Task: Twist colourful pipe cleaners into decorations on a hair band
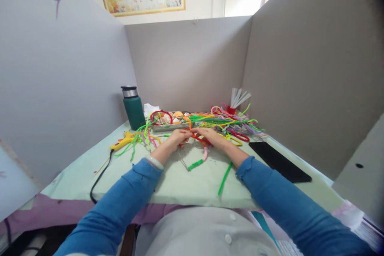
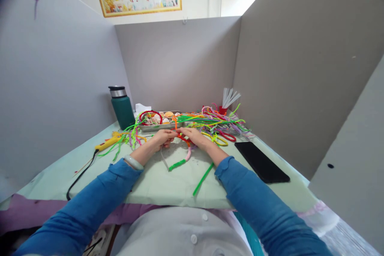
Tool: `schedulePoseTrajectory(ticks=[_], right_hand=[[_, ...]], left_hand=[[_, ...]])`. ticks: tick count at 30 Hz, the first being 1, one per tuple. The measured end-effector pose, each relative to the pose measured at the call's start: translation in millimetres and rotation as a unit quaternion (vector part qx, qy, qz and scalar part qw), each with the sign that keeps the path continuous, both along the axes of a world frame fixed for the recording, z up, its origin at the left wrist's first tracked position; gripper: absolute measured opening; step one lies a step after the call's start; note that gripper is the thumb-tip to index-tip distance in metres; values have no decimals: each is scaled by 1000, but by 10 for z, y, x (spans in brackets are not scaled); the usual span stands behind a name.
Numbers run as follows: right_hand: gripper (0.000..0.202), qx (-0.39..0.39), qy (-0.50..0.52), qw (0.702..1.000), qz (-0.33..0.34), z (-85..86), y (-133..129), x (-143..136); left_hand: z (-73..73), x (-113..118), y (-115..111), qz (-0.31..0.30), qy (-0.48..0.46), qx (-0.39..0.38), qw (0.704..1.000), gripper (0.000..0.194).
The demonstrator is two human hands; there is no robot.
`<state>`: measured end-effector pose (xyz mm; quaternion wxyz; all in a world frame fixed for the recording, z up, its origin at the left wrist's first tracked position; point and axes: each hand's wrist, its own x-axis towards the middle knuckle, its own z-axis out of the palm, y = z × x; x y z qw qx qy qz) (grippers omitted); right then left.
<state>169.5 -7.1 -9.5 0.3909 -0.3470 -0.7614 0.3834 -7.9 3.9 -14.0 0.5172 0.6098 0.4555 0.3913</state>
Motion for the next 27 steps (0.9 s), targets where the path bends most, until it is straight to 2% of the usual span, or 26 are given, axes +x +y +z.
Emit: schedulePoseTrajectory(ticks=[2, 7, 9, 12, 16, 18, 22, 27], right_hand=[[40, 15, 7, 1000, 12, 9, -18, -7], [48, 52, 7, 998, 42, -31, 5, -25], [47, 67, -8, 997, 22, -75, 52, -31], [41, 90, -45, 994, -44, -146, 127, -32], [22, 189, -85, 971, -119, -199, 153, -32], [21, 194, -100, 968, -125, -209, 136, -40], [21, 162, -78, 979, -92, -205, 124, -60], [18, 225, -4, 961, -161, -145, 145, -49]], left_hand=[[-2, 3, 10, 1, 3, -2, 1000, 24], [-23, -18, 50, -5, -1, 11, 1000, 22], [-22, -21, 52, 4, -1, 14, 1000, 20], [-1, -9, 27, 22, 2, 16, 1000, 16], [23, 16, -15, 47, 5, 21, 999, 14], [23, 22, -21, 52, 12, 22, 998, 13], [7, 17, -4, 65, 33, 38, 997, 11], [-9, 32, 11, 43, 46, 50, 997, 12]])
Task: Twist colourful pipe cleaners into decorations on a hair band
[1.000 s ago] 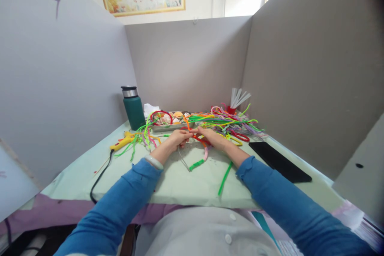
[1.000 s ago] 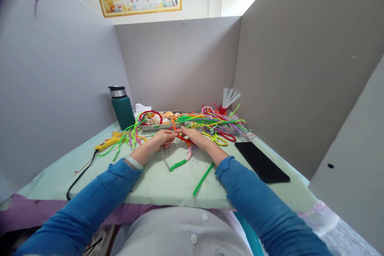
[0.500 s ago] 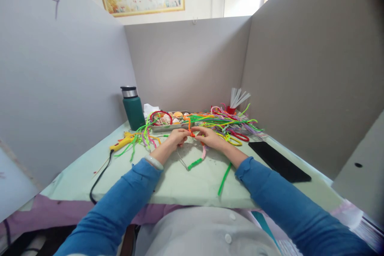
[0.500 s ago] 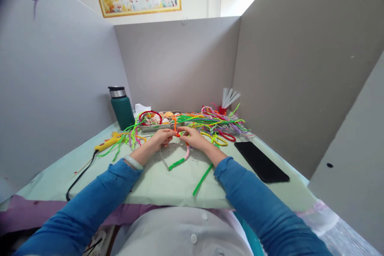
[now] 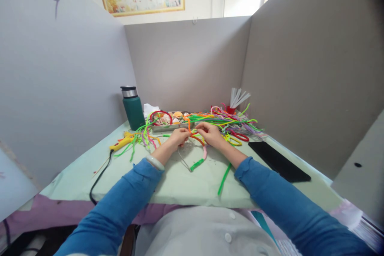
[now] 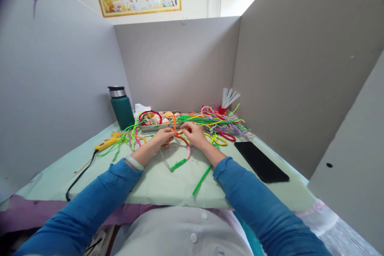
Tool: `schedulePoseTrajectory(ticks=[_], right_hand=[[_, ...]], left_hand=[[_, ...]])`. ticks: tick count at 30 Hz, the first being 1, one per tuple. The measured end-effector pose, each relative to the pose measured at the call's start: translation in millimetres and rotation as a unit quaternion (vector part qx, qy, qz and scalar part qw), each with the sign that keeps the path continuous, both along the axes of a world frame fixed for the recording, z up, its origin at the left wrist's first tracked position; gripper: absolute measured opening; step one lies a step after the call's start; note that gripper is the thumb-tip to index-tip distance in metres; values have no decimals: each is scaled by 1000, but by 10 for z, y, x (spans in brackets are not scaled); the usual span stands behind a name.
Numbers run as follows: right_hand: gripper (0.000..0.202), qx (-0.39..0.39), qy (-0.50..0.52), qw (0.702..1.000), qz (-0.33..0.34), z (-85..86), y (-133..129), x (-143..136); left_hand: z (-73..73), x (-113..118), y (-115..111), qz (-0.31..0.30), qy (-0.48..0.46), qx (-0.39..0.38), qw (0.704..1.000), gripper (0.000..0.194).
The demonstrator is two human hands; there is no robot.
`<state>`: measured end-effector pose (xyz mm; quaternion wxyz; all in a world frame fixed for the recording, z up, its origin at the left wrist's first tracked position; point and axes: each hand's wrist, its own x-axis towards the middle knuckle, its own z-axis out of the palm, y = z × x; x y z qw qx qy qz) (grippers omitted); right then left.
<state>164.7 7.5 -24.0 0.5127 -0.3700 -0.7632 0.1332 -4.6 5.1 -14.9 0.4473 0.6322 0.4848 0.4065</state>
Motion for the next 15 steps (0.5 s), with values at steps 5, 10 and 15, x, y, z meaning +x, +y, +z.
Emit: schedulePoseTrajectory(ticks=[5, 10, 15], right_hand=[[19, -3, -37, 998, 50, 40, -83, -39], [19, -13, -54, 998, 15, -2, -67, -31], [18, 4, -140, 990, -26, -69, -31, 6]], left_hand=[[-2, 21, 4, 5, 8, -9, 1000, 12], [1, -29, 17, 8, 0, 19, 1000, 11], [2, -36, 22, 9, 6, 31, 999, 10]])
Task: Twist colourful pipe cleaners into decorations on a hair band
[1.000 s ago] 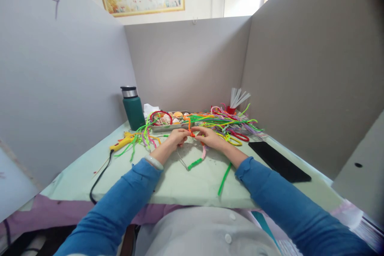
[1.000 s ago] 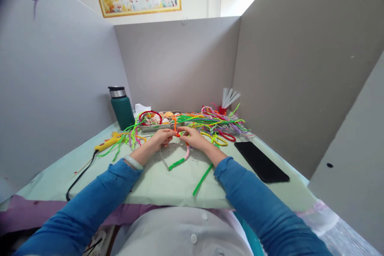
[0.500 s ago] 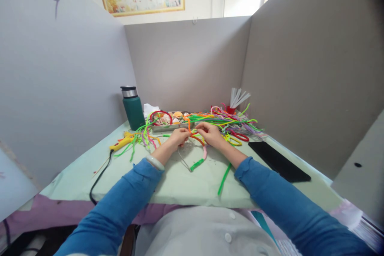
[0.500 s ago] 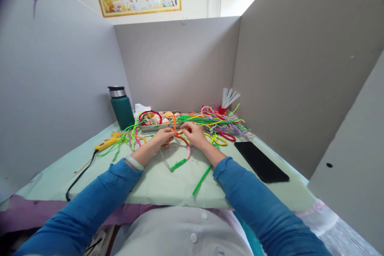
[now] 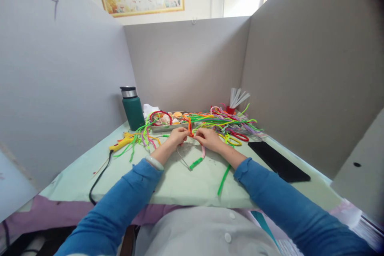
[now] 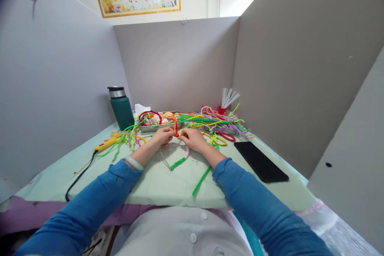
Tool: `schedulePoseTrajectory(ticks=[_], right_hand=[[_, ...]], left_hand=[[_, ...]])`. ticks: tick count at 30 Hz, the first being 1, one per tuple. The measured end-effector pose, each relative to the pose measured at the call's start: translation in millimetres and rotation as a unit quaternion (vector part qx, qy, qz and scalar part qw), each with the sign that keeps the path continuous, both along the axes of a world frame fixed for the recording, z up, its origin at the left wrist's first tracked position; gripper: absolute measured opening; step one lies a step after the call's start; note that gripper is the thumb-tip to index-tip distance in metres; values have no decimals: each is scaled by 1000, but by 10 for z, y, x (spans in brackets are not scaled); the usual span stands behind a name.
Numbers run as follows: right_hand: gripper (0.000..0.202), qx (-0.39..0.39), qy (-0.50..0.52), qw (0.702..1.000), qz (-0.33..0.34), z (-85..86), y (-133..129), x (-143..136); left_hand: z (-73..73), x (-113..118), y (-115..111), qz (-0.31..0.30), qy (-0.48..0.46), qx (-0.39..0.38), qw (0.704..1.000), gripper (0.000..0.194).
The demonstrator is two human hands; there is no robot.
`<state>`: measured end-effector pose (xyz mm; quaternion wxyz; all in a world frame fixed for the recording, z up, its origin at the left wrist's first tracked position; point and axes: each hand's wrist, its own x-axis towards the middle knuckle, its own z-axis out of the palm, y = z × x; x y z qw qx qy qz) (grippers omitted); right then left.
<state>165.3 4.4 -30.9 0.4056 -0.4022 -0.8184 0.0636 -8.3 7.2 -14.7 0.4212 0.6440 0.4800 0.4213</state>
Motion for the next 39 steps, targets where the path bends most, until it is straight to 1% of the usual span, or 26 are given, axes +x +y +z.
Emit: schedulePoseTrajectory(ticks=[3, 5, 7, 9, 10, 12, 14, 15, 16, 17, 19, 20, 21, 23, 27, 30, 33, 36, 39], right_hand=[[17, 9, -13, 999, 46, 11, -47, -59], [18, 18, 16, 998, 55, 48, -69, -89], [22, 38, 78, 996, 9, 89, -54, -71], [24, 60, 131, 987, -65, 108, 0, 3], [25, 69, 137, 982, -107, 105, 35, 53], [24, 68, 91, 976, -186, 83, 99, 153], [21, 79, 21, 970, -227, 62, 130, 211], [20, 101, 6, 968, -229, 59, 129, 216], [19, 124, -1, 969, -212, 64, 116, 205], [19, 144, -4, 974, -175, 74, 94, 179], [19, 161, -24, 984, -79, 100, 35, 105], [18, 161, -40, 985, -46, 112, 5, 65], [18, 166, -49, 984, -33, 119, -21, 29], [16, 173, -65, 982, -33, 121, -55, -21], [16, 189, -104, 975, -58, 101, -63, -41], [19, 203, -136, 967, -72, 96, -69, -47], [20, 206, -155, 963, -73, 97, -97, -76], [18, 190, -134, 970, -71, 87, -119, -112], [15, 157, -94, 980, -75, 56, -110, -137]], left_hand=[[-30, 4, 32, 20, 19, 11, 1000, 12], [-63, -3, 65, 27, 29, 27, 999, 13], [-96, -16, 100, 34, 34, 36, 998, 14], [-110, -29, 129, 49, 37, 55, 997, 15], [-106, -34, 139, 60, 38, 70, 995, 15], [-77, -37, 144, 71, 41, 124, 989, 13], [-33, -30, 129, 76, 37, 157, 984, 11], [-11, -24, 115, 75, 30, 158, 984, 10], [8, -17, 100, 74, 14, 153, 985, 10], [21, -9, 84, 65, 6, 144, 987, 11], [32, 4, 61, 43, -7, 126, 991, 12], [30, 9, 54, 33, -10, 120, 992, 13], [24, 12, 50, 25, -11, 117, 993, 14], [10, 15, 52, 14, -11, 113, 993, 15], [-5, 17, 52, -3, -9, 92, 996, 16], [10, 31, 25, -11, -11, 77, 997, 17], [36, 53, -10, -13, -8, 67, 998, 22], [54, 65, -26, -19, -6, 67, 998, 29], [57, 72, -24, -32, 6, 83, 996, 28]])
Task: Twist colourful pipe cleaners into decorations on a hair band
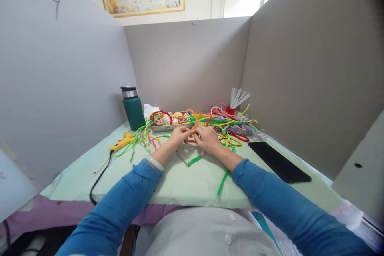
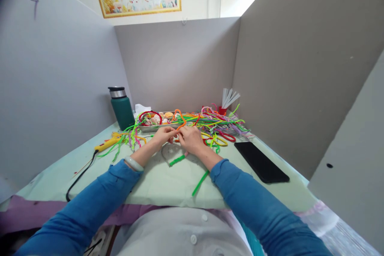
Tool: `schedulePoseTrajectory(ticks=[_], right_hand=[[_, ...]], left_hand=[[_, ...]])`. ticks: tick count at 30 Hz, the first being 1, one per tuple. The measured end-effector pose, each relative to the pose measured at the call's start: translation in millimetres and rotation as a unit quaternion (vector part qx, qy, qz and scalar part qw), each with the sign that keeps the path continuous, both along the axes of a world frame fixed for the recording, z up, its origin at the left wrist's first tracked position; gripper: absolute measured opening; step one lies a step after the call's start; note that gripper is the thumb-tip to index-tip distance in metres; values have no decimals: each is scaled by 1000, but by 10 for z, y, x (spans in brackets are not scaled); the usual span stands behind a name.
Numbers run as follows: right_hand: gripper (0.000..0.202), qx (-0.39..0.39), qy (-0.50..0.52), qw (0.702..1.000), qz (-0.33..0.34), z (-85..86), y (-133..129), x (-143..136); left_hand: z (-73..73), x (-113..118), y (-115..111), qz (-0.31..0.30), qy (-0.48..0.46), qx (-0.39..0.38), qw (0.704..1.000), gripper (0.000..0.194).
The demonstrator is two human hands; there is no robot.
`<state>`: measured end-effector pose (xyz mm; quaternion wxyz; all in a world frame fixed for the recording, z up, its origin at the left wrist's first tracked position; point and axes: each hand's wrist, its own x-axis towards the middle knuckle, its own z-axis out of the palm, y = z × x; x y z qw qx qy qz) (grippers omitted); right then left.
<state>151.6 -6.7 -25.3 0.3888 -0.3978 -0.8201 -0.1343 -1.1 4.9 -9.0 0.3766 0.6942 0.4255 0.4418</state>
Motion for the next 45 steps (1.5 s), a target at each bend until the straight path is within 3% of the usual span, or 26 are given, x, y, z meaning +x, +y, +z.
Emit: schedulePoseTrajectory(ticks=[4, 7, 9, 12, 15, 24, 26, 29, 31, 33, 36, 40, 45], right_hand=[[16, -88, 94, 992, 2, -43, 44, -14], [15, -185, 194, 963, 26, -33, 87, -17], [13, -248, 269, 928, 66, 0, 109, -14], [13, -348, 371, 843, 174, 69, 110, 8], [15, -409, 412, 776, 246, 124, 69, 37], [16, -415, 403, 782, 231, 73, 76, 33], [15, -437, 413, 758, 253, 69, 82, 38], [13, -502, 417, 698, 295, 82, 52, 43], [12, -531, 408, 679, 302, 93, 17, 36], [14, -529, 400, 691, 290, 98, -9, 28], [22, -489, 381, 741, 257, 99, -10, 32], [27, -398, 380, 813, 189, 98, 49, 65], [30, -363, 432, 807, 174, 73, 133, 87]], left_hand=[[-1, 27, -3, 21, 40, 55, 997, 15], [13, 48, -28, 31, 44, 73, 996, 8], [29, 53, -51, 8, 12, 50, 999, 6], [42, 49, -75, -36, -77, 2, 996, 9], [23, 40, -66, -63, -147, -29, 987, 13], [-19, 7, -16, -120, -187, -70, 972, 17], [9, 16, -45, -125, -189, -70, 972, 18], [51, 37, -102, -137, -184, -68, 971, 20], [70, 49, -131, -146, -183, -68, 970, 21], [82, 53, -139, -163, -187, -70, 966, 22], [93, 34, -111, -178, -214, -75, 957, 22], [92, -19, -61, -124, -229, -94, 961, 25], [43, -14, -70, -130, -83, -72, 985, 23]])
